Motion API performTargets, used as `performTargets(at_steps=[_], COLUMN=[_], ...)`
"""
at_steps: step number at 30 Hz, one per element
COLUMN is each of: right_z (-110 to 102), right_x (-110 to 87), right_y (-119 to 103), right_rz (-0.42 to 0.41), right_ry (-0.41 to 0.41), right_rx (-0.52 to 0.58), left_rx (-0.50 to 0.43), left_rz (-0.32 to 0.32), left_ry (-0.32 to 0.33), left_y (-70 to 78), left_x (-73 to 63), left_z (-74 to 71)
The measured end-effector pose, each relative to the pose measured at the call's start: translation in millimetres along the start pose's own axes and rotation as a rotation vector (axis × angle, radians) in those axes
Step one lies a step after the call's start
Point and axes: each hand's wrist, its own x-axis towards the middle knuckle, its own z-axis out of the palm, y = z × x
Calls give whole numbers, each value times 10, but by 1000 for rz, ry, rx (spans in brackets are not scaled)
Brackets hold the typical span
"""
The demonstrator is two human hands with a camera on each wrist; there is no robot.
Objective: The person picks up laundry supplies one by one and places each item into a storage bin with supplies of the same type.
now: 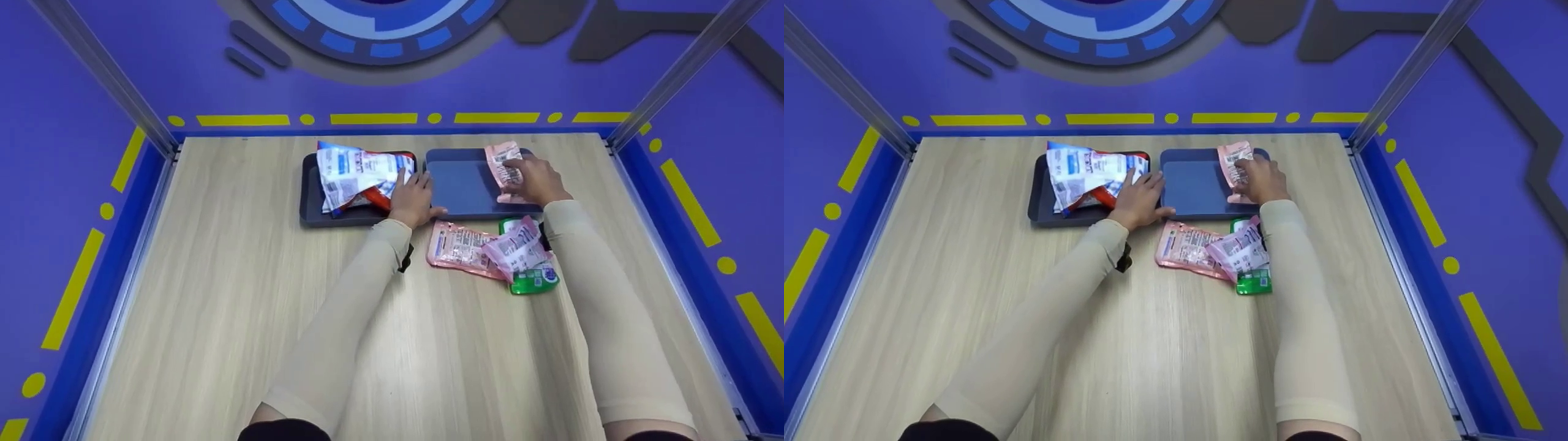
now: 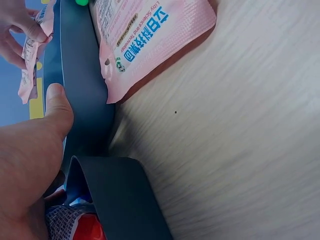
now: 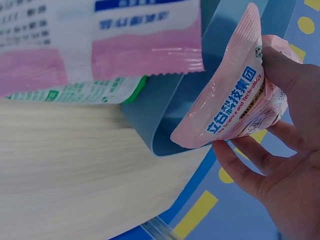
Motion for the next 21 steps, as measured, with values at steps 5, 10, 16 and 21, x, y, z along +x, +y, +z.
performTargets(at_steps=[5, 10, 16, 21], right_z=[12, 41, 87, 117], right_x=[7, 38, 57, 59], right_y=[26, 27, 25, 20], right_rz=[-6, 2, 20, -3], right_ry=[-17, -35, -49, -37], right_rx=[6, 13, 8, -5], left_rx=[24, 19, 14, 39], left_rz=[-6, -4, -1, -7], left_ry=[10, 14, 12, 21], left_y=[12, 24, 27, 17], left_x=[-20, -39, -29, -42], left_z=[-7, -23, -18, -13])
